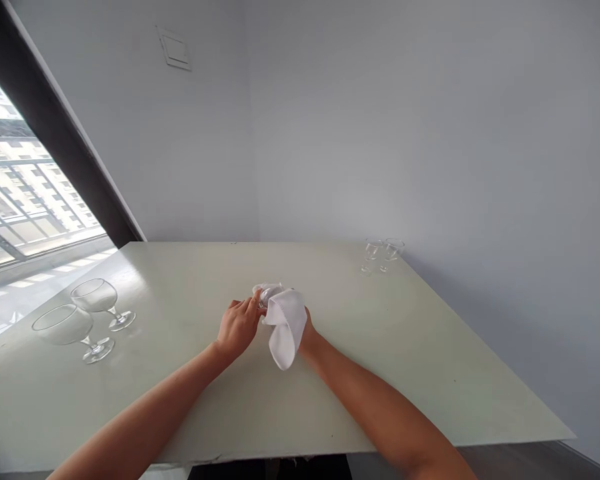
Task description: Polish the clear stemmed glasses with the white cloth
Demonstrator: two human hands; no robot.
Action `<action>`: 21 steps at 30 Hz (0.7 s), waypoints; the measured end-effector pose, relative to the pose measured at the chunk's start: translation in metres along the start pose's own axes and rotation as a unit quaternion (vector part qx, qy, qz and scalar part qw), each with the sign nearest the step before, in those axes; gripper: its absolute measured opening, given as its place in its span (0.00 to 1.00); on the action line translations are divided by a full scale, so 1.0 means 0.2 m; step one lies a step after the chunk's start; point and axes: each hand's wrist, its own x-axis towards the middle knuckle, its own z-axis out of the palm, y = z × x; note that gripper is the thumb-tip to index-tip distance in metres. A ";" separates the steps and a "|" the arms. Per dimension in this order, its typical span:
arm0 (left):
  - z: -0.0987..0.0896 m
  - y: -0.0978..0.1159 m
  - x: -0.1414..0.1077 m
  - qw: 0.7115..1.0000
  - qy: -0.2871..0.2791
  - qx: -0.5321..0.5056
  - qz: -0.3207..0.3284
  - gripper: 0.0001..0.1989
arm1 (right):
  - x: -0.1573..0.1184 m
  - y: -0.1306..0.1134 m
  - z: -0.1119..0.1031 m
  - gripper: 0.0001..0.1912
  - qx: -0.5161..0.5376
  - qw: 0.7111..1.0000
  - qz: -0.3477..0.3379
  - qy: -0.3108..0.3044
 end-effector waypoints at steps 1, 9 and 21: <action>0.00 0.00 0.00 1.000 -0.003 0.002 -0.008 0.20 | 0.00 -0.01 0.02 0.28 0.053 0.998 0.031 -0.020; -0.02 0.04 -0.01 0.998 -0.062 0.013 0.000 0.30 | -0.02 -0.07 0.08 0.26 0.237 0.961 0.138 0.037; -0.04 -0.09 0.03 0.990 -0.091 -0.021 -0.106 0.29 | -0.04 -0.10 0.07 0.13 0.209 0.964 0.165 0.026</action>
